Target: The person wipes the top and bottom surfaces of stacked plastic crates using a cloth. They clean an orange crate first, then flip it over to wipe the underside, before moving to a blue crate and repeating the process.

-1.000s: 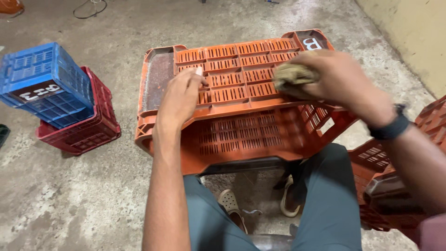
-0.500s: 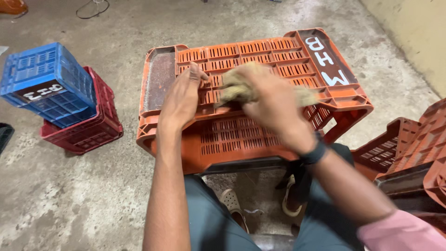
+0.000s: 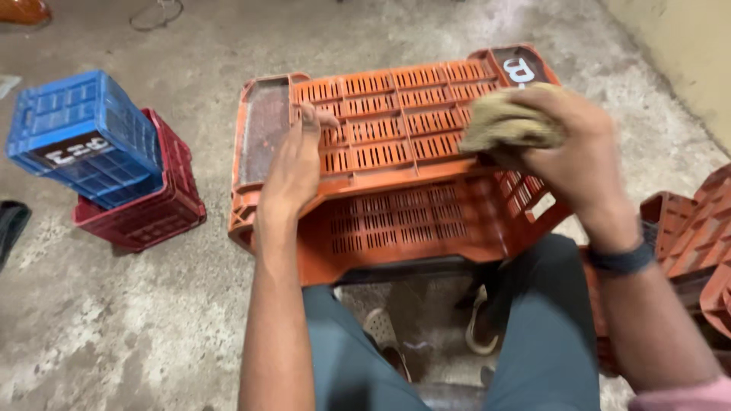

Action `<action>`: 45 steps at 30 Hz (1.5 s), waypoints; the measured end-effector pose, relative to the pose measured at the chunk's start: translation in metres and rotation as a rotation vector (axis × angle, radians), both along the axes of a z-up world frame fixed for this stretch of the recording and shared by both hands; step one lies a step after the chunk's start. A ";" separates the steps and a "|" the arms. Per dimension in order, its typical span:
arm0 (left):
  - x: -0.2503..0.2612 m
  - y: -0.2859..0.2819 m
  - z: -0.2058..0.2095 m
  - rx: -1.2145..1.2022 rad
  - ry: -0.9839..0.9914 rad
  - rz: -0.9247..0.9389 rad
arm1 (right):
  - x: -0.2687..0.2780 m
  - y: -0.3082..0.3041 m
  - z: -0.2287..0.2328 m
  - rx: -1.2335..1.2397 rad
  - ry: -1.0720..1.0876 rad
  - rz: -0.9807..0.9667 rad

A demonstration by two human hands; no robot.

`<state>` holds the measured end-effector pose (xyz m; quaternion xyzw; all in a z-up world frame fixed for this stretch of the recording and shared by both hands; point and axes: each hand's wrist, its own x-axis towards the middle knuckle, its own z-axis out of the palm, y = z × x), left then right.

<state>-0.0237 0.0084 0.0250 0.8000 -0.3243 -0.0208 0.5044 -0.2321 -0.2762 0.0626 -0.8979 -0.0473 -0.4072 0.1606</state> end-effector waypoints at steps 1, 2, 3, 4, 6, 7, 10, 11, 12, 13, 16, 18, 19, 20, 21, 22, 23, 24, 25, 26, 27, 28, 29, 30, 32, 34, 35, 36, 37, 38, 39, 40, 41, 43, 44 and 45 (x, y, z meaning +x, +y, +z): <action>0.001 -0.003 0.001 -0.011 -0.007 0.000 | -0.009 -0.017 0.000 -0.042 -0.039 -0.063; 0.000 -0.004 0.002 -0.014 -0.016 -0.002 | -0.022 -0.033 -0.001 -0.085 0.001 -0.172; 0.001 -0.003 0.003 -0.018 -0.025 -0.005 | -0.031 -0.045 -0.004 -0.127 0.042 -0.281; 0.002 -0.003 0.002 -0.021 -0.033 -0.008 | -0.035 -0.055 -0.010 -0.050 0.034 -0.263; -0.001 -0.001 0.000 0.007 -0.026 0.002 | -0.034 -0.074 -0.011 0.096 0.001 -0.224; 0.001 -0.001 0.002 0.015 -0.030 0.008 | -0.030 -0.082 -0.009 0.041 0.011 -0.216; 0.003 -0.004 0.002 -0.040 -0.055 -0.013 | -0.017 -0.094 -0.016 -0.053 0.085 -0.177; 0.002 -0.003 0.001 -0.031 -0.062 -0.010 | -0.002 -0.100 -0.018 -0.059 0.111 -0.156; 0.001 -0.003 0.000 -0.022 -0.071 -0.007 | 0.014 -0.109 -0.016 -0.065 0.135 -0.133; 0.000 -0.002 0.001 -0.014 -0.080 -0.003 | 0.036 -0.118 -0.016 -0.133 0.154 -0.171; -0.001 -0.001 0.000 0.041 -0.032 0.008 | 0.109 -0.148 -0.018 -0.160 0.285 -0.188; -0.002 -0.005 0.000 0.092 -0.058 0.013 | 0.144 -0.166 -0.020 -0.101 0.351 -0.303; -0.002 -0.005 0.001 0.119 -0.073 0.016 | 0.158 -0.172 -0.023 -0.071 0.383 -0.358; -0.002 -0.007 0.004 0.115 -0.086 0.049 | 0.169 -0.176 -0.025 -0.169 0.317 -0.338; -0.003 -0.008 0.005 0.112 -0.099 0.082 | 0.177 -0.179 -0.027 -0.267 0.249 -0.317; -0.006 -0.007 0.003 0.111 -0.098 0.115 | 0.181 -0.179 -0.031 -0.365 0.195 -0.292; -0.008 -0.005 0.002 0.117 -0.101 0.127 | 0.182 -0.177 -0.033 -0.343 0.210 -0.306; -0.006 -0.007 0.004 0.122 -0.113 0.133 | 0.181 -0.176 -0.033 -0.321 0.218 -0.327; -0.005 -0.008 0.005 0.126 -0.125 0.140 | 0.178 -0.174 -0.032 -0.298 0.226 -0.348; -0.006 -0.008 0.004 0.124 -0.113 0.138 | 0.170 -0.170 -0.031 -0.273 0.271 -0.354; -0.007 -0.007 0.004 0.121 -0.102 0.136 | 0.157 -0.167 -0.027 -0.248 0.316 -0.360; -0.004 -0.006 0.007 0.117 -0.100 0.140 | 0.149 -0.161 -0.021 -0.222 0.350 -0.362; -0.003 -0.005 0.009 0.118 -0.102 0.141 | 0.136 -0.153 -0.017 -0.206 0.362 -0.358; -0.005 -0.006 0.009 0.116 -0.098 0.139 | 0.118 -0.142 -0.015 -0.193 0.381 -0.358; -0.008 -0.007 0.009 0.091 -0.132 0.132 | 0.083 -0.120 -0.003 -0.176 0.364 -0.310; -0.011 -0.010 0.010 0.052 -0.204 0.118 | 0.061 -0.091 0.012 -0.218 0.352 -0.220; -0.011 -0.013 0.012 0.152 -0.268 0.142 | 0.052 -0.075 0.019 -0.233 0.347 -0.177; -0.012 -0.016 0.012 0.252 -0.321 0.168 | 0.045 -0.055 0.022 -0.235 0.352 -0.097; -0.017 -0.018 0.011 0.353 -0.373 0.193 | 0.041 -0.035 0.023 -0.235 0.357 -0.017; -0.020 -0.020 0.014 0.313 -0.471 0.201 | 0.047 -0.017 0.027 -0.235 0.336 0.058; -0.027 -0.019 0.014 0.272 -0.569 0.208 | 0.056 0.000 0.028 -0.264 0.315 0.115; -0.036 -0.019 0.009 0.228 -0.654 0.209 | 0.063 0.016 0.028 -0.295 0.309 0.171; -0.044 -0.017 0.003 0.194 -0.609 0.257 | 0.073 0.030 0.028 -0.332 0.306 0.171; -0.061 -0.011 -0.010 0.120 -0.519 0.364 | 0.090 0.050 0.031 -0.368 0.307 0.219; -0.069 -0.010 -0.017 0.047 -0.600 0.422 | 0.099 0.061 0.032 -0.358 0.303 0.270; -0.078 -0.011 -0.025 -0.027 -0.682 0.478 | 0.108 0.071 0.032 -0.348 0.300 0.320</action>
